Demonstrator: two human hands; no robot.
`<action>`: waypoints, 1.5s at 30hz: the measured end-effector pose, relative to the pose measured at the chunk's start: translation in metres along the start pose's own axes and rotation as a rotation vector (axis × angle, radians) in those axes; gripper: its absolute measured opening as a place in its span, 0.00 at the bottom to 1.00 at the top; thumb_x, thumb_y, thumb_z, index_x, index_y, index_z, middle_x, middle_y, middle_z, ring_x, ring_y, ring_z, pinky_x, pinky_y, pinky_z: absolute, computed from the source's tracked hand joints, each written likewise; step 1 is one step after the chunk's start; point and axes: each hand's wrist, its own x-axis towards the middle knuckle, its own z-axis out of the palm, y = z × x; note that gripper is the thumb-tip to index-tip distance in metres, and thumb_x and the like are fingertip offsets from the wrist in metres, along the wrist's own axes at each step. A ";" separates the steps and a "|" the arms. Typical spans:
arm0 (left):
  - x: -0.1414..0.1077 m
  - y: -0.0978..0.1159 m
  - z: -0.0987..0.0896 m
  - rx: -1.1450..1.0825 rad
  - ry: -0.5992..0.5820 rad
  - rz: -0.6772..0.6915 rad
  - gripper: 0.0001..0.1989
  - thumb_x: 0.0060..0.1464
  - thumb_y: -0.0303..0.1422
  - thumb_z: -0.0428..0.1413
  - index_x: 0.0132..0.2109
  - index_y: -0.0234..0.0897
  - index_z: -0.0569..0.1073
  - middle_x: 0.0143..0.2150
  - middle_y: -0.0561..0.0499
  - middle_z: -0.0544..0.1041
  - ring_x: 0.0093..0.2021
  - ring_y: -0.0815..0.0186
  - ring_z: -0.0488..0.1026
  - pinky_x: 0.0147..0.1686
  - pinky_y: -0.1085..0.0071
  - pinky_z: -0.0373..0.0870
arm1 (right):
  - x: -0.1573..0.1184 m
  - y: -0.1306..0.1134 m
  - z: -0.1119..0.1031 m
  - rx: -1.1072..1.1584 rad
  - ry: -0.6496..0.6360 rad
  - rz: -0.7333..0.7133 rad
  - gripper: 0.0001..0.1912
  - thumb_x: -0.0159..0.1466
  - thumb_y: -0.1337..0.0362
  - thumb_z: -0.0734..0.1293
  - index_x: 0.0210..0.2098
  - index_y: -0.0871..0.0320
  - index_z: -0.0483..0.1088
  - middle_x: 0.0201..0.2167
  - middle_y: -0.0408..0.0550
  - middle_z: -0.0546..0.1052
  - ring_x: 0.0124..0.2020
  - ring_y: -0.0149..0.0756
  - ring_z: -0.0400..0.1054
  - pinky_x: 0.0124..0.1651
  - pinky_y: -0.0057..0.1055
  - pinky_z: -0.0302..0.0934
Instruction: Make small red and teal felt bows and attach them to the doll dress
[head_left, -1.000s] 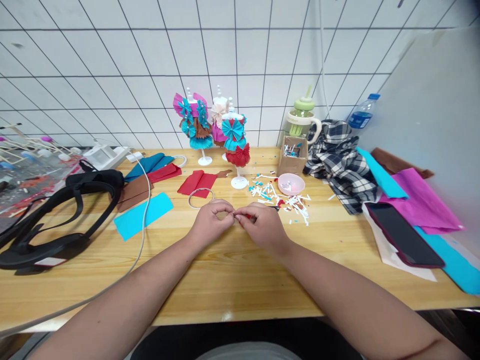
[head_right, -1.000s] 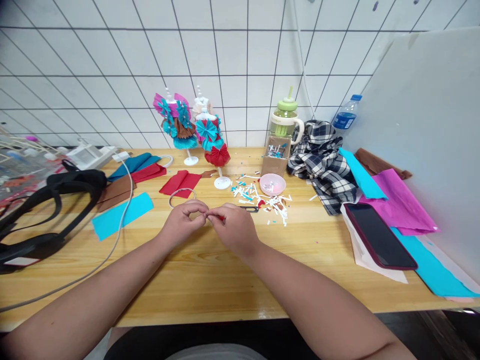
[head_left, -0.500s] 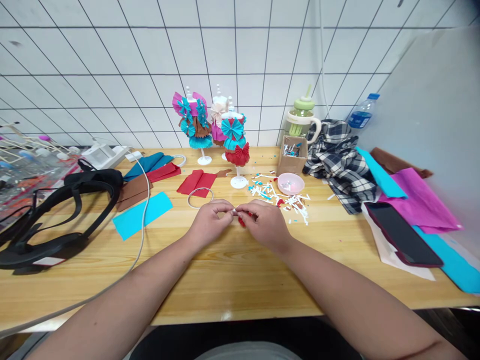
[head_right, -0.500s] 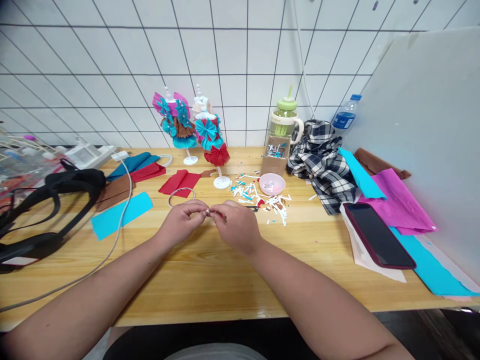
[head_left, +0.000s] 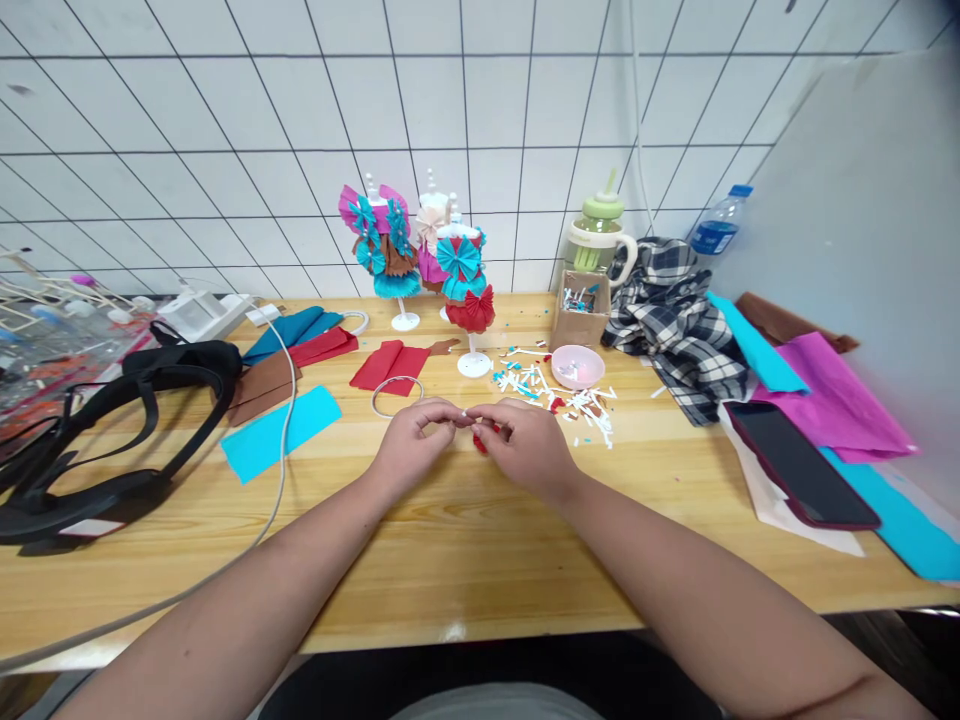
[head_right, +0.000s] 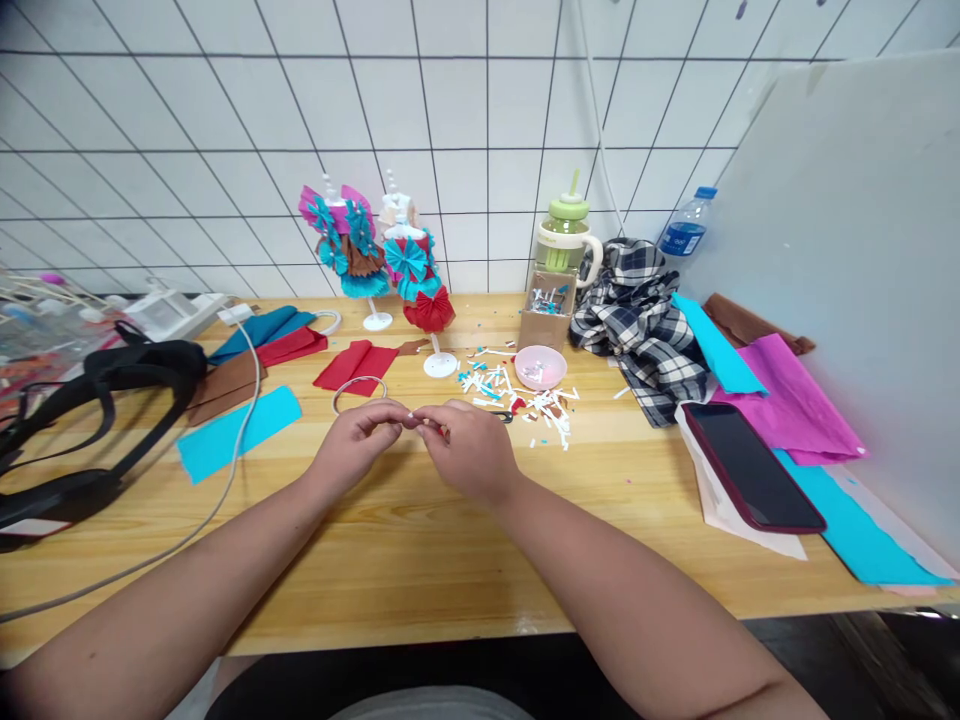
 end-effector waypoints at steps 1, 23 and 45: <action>0.000 0.001 0.000 0.007 -0.009 0.000 0.09 0.51 0.31 0.53 0.32 0.36 0.78 0.33 0.48 0.79 0.37 0.62 0.75 0.40 0.68 0.70 | 0.000 0.000 0.000 0.009 0.002 0.009 0.11 0.62 0.67 0.64 0.43 0.54 0.76 0.33 0.44 0.78 0.33 0.32 0.69 0.36 0.28 0.60; 0.002 0.004 0.000 0.170 -0.006 0.106 0.10 0.51 0.29 0.53 0.30 0.39 0.80 0.31 0.50 0.80 0.33 0.66 0.76 0.37 0.72 0.71 | 0.000 0.000 0.001 -0.008 -0.005 -0.018 0.10 0.62 0.65 0.64 0.42 0.55 0.76 0.32 0.44 0.78 0.32 0.32 0.69 0.36 0.28 0.59; -0.001 0.001 0.002 0.334 0.004 0.226 0.08 0.49 0.28 0.55 0.30 0.41 0.79 0.29 0.53 0.81 0.31 0.66 0.74 0.37 0.69 0.67 | 0.003 0.001 0.003 0.102 0.009 0.131 0.04 0.58 0.66 0.65 0.32 0.55 0.73 0.28 0.41 0.76 0.28 0.30 0.68 0.32 0.26 0.59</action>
